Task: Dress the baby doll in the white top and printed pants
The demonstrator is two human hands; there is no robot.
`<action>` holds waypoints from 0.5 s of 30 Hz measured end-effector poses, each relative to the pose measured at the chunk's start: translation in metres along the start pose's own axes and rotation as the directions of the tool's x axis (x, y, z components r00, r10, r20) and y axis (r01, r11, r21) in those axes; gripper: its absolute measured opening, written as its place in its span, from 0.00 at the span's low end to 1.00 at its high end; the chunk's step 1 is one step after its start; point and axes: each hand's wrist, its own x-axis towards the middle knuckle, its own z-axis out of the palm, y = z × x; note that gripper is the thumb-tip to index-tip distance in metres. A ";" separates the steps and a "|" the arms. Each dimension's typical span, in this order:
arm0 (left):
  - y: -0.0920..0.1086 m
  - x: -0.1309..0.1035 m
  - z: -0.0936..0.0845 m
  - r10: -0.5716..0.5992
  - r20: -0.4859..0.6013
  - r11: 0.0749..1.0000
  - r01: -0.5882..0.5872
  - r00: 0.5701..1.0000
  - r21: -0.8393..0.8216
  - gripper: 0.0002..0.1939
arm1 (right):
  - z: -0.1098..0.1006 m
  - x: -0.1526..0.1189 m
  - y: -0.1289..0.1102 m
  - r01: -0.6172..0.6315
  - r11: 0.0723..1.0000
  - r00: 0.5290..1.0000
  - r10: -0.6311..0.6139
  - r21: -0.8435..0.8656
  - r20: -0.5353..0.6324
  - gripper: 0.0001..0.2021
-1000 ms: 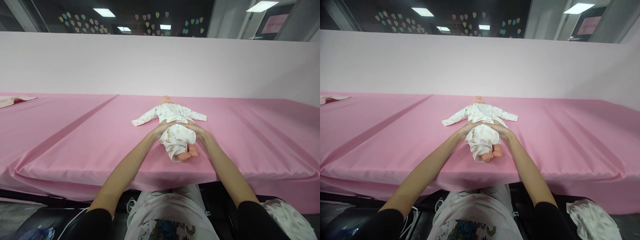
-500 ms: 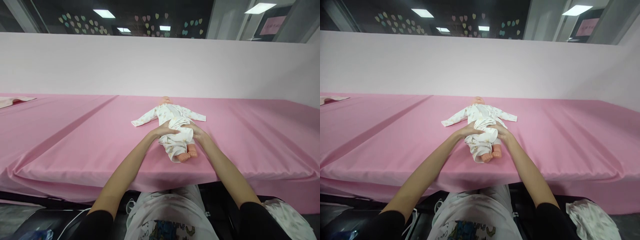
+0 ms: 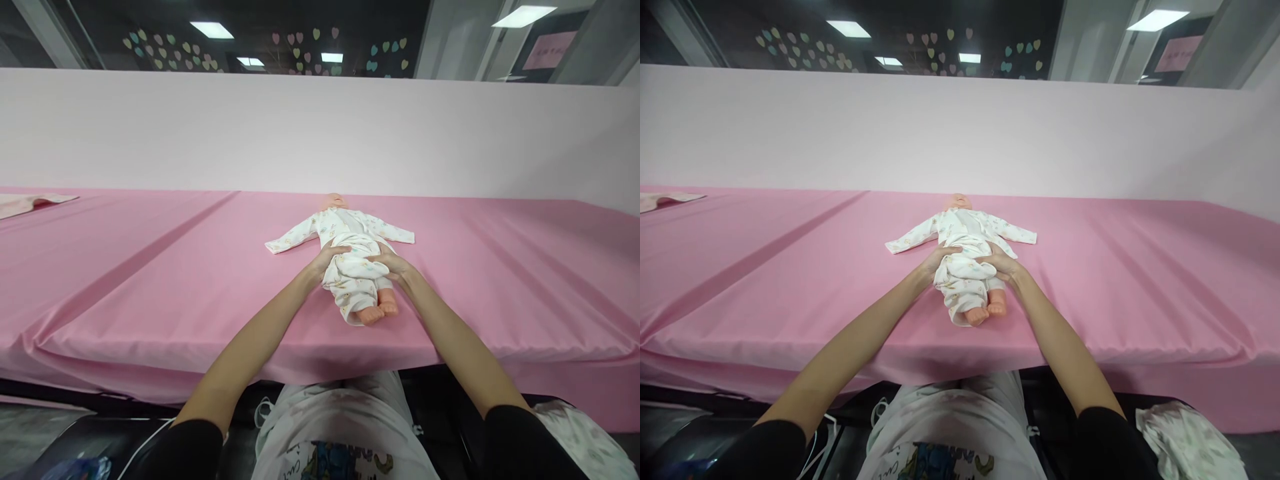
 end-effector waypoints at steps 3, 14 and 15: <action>-0.001 0.002 -0.001 0.073 0.046 0.990 -0.078 0.996 0.116 0.27 | 0.002 0.004 0.004 0.019 0.997 0.999 -0.016 0.070 -0.037 0.27; 0.014 -0.007 0.005 -0.079 0.166 0.890 -0.006 0.983 0.456 0.36 | 0.005 0.006 0.003 -0.001 0.986 0.995 0.018 0.168 -0.102 0.13; 0.014 -0.006 0.003 -0.124 0.181 0.928 0.049 0.976 0.370 0.32 | 0.004 0.005 0.003 -0.011 0.986 0.996 0.025 0.169 -0.082 0.13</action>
